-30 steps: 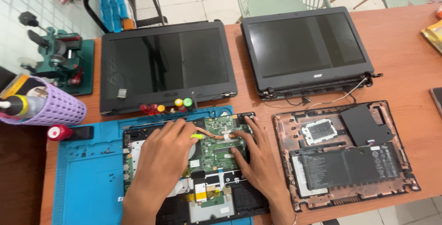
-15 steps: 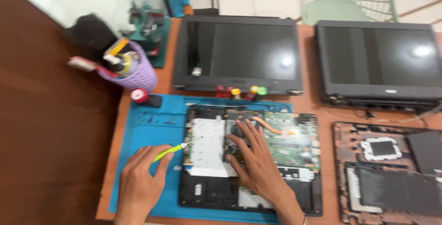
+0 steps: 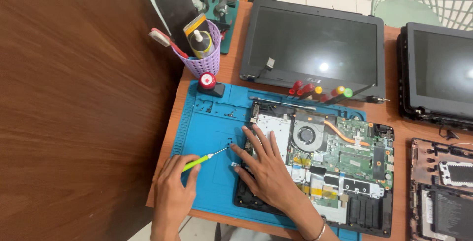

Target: The person disassembles the internal components of a laptop on a repair bench, removing the battery and detaching several ribbon cables and connectors from the motherboard.

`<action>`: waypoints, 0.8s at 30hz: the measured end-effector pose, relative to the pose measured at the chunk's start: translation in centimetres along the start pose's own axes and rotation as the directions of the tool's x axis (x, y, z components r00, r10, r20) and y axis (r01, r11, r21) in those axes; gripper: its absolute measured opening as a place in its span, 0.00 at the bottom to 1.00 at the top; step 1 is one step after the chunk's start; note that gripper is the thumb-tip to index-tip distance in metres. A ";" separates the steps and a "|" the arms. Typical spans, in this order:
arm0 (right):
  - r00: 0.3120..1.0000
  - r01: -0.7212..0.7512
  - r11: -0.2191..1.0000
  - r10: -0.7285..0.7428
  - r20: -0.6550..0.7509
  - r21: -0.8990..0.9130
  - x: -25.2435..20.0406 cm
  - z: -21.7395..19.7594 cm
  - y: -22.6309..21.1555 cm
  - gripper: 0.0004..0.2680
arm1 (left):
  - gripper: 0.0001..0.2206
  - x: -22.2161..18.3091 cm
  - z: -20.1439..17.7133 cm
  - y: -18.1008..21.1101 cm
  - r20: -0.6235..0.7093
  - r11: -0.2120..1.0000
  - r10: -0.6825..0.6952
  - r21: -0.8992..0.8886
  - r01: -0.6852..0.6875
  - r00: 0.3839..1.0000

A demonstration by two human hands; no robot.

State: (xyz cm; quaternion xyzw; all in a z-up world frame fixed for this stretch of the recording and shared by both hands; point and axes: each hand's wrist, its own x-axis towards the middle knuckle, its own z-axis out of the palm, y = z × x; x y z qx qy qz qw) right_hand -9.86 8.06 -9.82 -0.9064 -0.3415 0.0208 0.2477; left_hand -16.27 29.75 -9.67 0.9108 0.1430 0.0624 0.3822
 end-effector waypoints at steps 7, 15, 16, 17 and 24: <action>1.000 0.016 0.997 -0.014 0.023 -0.070 0.8 1.2 -0.5 0.18 | 0.08 0.4 0.1 -0.8 0.023 1.000 0.010 -0.016 -0.010 1.000; 1.000 0.011 0.997 -0.009 0.029 -0.081 0.9 1.4 -0.6 0.17 | 0.07 0.4 -0.3 -1.3 0.022 0.999 -0.001 -0.033 0.002 1.000; 1.000 0.009 0.997 -0.007 0.028 -0.082 0.9 1.3 -0.6 0.17 | 0.08 0.3 -0.4 -1.4 0.011 0.999 0.021 -0.038 -0.020 1.000; 1.000 0.008 0.997 -0.006 0.027 -0.082 0.9 1.2 -0.6 0.18 | 0.08 0.3 -0.5 -1.4 0.000 0.998 0.042 -0.043 -0.042 0.999; 0.999 -0.031 0.999 0.031 -0.010 -0.024 0.0 -0.1 -0.2 0.20 | 0.08 0.1 -0.7 -0.7 -0.037 0.997 0.076 -0.024 -0.077 0.996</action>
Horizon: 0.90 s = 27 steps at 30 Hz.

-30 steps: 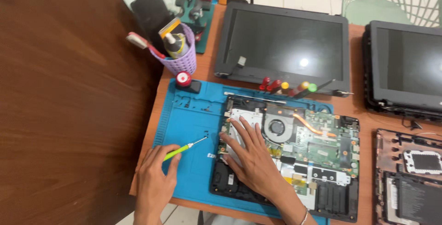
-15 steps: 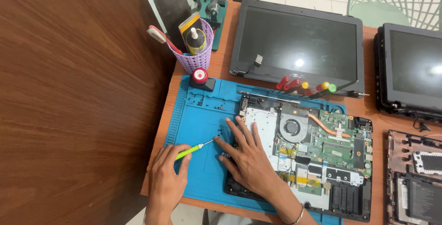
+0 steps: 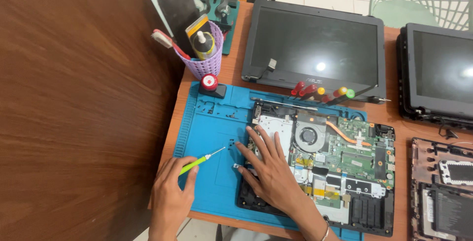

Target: The person disassembles the internal components of a laptop on a repair bench, removing the battery and detaching several ribbon cables and connectors from the motherboard.

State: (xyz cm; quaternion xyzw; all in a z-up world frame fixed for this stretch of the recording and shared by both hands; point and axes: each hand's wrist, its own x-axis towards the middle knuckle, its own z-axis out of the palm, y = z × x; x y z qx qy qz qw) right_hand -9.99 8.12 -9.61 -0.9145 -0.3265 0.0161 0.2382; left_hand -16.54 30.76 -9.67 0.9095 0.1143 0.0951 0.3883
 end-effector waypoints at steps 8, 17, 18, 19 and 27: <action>0.984 -0.087 0.992 0.100 -0.147 0.095 -3.5 -2.7 2.9 0.22 | 0.07 0.8 1.7 2.9 0.050 0.998 0.049 0.045 -0.051 0.998; 0.909 -0.279 0.947 0.313 -0.276 0.157 -9.5 -6.0 7.6 0.19 | 0.07 2.4 7.4 7.9 0.146 0.973 0.229 -0.025 -0.228 0.962; 0.895 -0.288 0.944 0.324 -0.305 0.159 -10.1 -6.4 8.2 0.19 | 0.07 2.5 8.1 8.3 0.153 0.967 0.255 -0.037 -0.252 0.955; 0.882 -0.323 0.935 0.353 -0.312 0.146 -10.5 -6.7 8.8 0.19 | 0.07 2.7 8.8 8.8 0.151 0.962 0.274 -0.043 -0.271 0.950; 0.776 -0.508 0.850 0.523 -0.353 0.142 -12.7 -9.2 13.1 0.16 | 0.13 3.0 12.8 11.1 0.307 0.990 0.114 0.047 -0.135 0.945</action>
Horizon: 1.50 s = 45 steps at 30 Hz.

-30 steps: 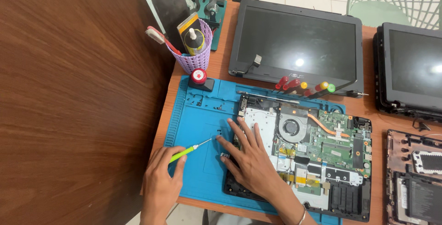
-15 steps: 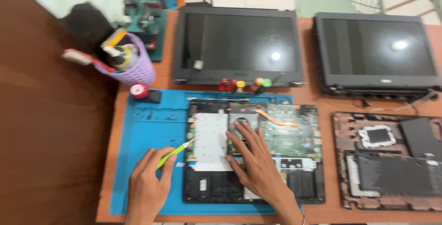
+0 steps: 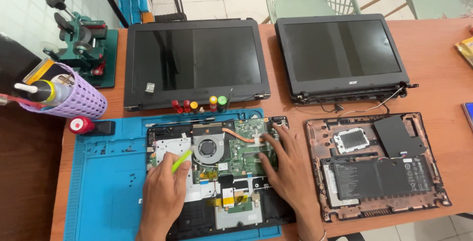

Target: The person disassembles the internal components of a laptop on a repair bench, removing the battery and detaching several ribbon cables and connectors from the motherboard.

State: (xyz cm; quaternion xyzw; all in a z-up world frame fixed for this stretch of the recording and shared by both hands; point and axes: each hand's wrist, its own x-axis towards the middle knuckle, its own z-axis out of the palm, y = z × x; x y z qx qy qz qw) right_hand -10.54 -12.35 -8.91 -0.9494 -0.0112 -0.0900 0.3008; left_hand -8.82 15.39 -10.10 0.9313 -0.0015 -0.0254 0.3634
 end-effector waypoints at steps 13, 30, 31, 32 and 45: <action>0.996 0.077 0.997 -0.077 -0.053 -0.007 1.7 0.1 2.1 0.09 | 0.18 0.0 0.8 1.8 -0.134 0.984 -0.042 -0.177 0.017 0.990; 0.989 0.146 0.988 -0.145 0.019 -0.052 3.2 -0.5 1.5 0.13 | 0.21 -0.4 1.2 1.5 -0.080 0.975 -0.102 -0.208 0.083 0.992; 0.990 0.137 0.990 -0.137 0.026 -0.023 3.3 -0.6 1.4 0.13 | 0.21 -0.4 1.2 1.5 -0.076 0.972 -0.115 -0.215 0.096 0.991; 0.991 0.129 0.992 -0.129 0.034 0.005 3.3 -0.7 1.4 0.12 | 0.21 -0.4 1.3 1.6 -0.072 0.969 -0.128 -0.224 0.109 0.989; 0.994 0.090 0.993 -0.095 0.061 0.076 3.7 -0.2 1.5 0.12 | 0.23 -0.1 1.4 1.6 -0.032 0.903 -0.218 -0.387 0.189 0.975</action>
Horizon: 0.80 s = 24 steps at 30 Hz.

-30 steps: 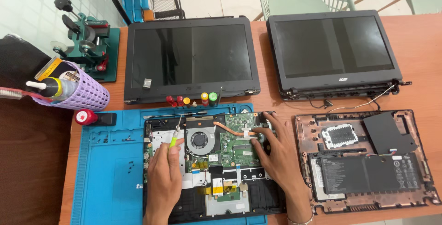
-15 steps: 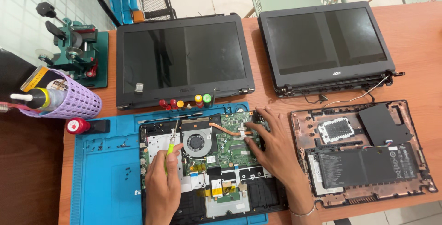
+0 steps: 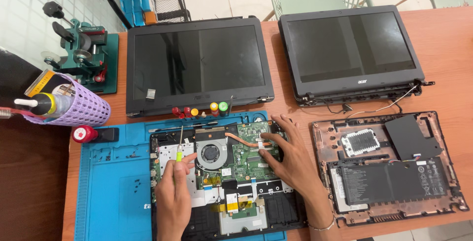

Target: The person disassembles the internal components of a laptop on a repair bench, removing the battery and detaching several ribbon cables and connectors from the motherboard.

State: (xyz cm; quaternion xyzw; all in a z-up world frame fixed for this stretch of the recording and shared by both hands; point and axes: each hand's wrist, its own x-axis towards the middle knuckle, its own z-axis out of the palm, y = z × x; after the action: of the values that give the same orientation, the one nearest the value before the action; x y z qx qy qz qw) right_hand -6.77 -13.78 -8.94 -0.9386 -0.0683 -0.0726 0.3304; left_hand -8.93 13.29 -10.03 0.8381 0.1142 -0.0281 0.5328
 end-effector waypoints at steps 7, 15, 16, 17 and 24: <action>0.998 -0.062 0.995 0.060 0.028 0.084 0.1 0.1 0.0 0.12 | 0.22 0.3 0.1 -0.3 -0.005 0.995 0.014 -0.101 -0.015 1.000; 0.996 -0.091 0.986 0.087 0.034 0.140 0.2 0.0 -0.1 0.12 | 0.21 0.4 0.3 -0.8 -0.004 0.991 -0.003 -0.134 0.002 1.000; 0.996 -0.089 0.986 0.086 0.031 0.142 0.2 0.0 -0.1 0.12 | 0.21 0.4 0.3 -0.8 -0.004 0.991 0.000 -0.137 0.000 1.000; 0.996 -0.087 0.986 0.084 0.027 0.144 0.2 0.0 -0.1 0.12 | 0.21 0.4 0.3 -0.9 -0.005 0.990 0.002 -0.141 -0.003 1.000; 0.997 -0.082 0.985 0.081 0.010 0.149 0.1 0.3 0.1 0.12 | 0.21 0.3 0.2 -0.7 -0.001 0.982 -0.002 -0.186 0.002 1.000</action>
State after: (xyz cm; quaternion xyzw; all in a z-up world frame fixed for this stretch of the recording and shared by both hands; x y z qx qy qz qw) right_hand -6.66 -13.68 -9.26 -0.9133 -0.0356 -0.0520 0.4023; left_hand -8.73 13.41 -10.82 0.7844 0.1174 -0.0175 0.6087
